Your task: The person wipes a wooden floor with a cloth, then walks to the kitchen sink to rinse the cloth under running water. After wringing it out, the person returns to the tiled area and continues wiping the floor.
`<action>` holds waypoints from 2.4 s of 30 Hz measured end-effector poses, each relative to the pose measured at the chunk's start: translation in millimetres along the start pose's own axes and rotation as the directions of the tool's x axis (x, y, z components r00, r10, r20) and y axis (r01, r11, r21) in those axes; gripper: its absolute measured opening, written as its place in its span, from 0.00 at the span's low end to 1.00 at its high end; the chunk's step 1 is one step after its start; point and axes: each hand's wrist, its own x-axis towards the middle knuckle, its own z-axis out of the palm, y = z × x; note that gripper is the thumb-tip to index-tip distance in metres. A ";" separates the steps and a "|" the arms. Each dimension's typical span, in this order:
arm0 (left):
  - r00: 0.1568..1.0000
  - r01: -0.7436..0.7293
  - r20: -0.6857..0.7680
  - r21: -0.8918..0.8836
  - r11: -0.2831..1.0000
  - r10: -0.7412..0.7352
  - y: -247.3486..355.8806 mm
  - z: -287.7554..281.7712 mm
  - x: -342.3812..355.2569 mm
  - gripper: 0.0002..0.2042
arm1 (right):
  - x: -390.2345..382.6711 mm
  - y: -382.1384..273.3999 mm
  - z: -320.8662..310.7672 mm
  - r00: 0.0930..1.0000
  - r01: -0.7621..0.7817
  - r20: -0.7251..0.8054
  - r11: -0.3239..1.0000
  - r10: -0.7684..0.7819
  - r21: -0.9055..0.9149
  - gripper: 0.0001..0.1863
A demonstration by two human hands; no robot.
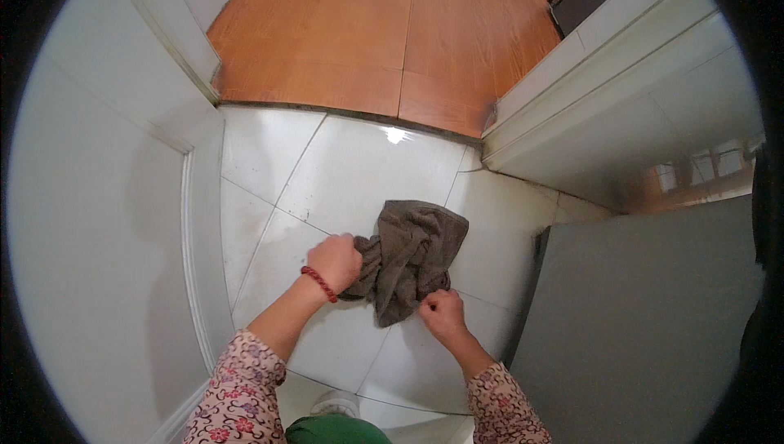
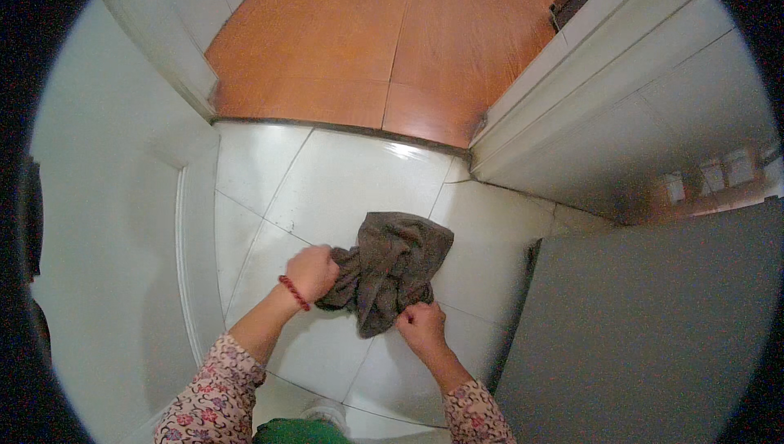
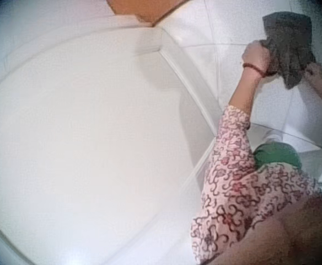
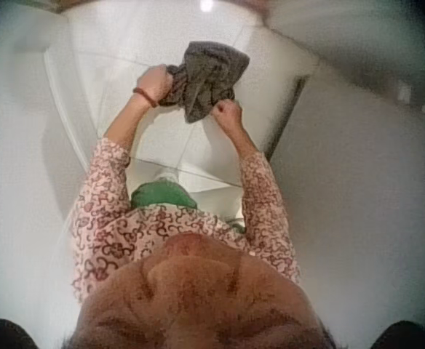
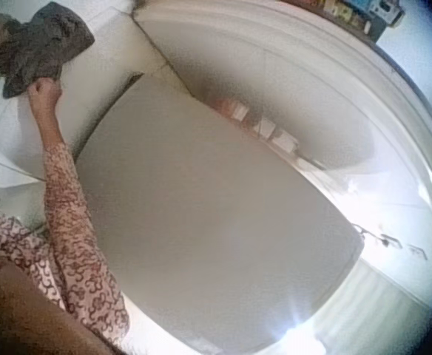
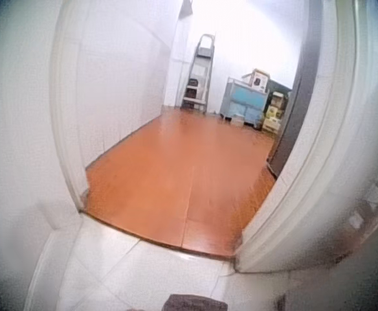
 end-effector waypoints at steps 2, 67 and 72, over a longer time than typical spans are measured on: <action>0.993 -0.028 -0.121 -0.119 0.993 0.013 4.1 -20.8 -6.2 0.10 | -10.5 15.3 -5.9 0.921 -0.037 -0.338 0.905 0.196 0.424 0.12; 0.592 -0.103 -0.806 -0.066 0.993 0.007 -132.8 -32.0 125.0 0.18 | 29.4 -165.2 36.8 0.932 0.323 -0.174 0.946 -0.317 0.010 0.26; 0.822 -0.290 -0.450 0.196 0.937 0.348 -57.1 -27.3 145.8 0.21 | 55.6 -174.8 35.3 0.982 0.179 -0.017 0.957 -0.188 -0.228 0.30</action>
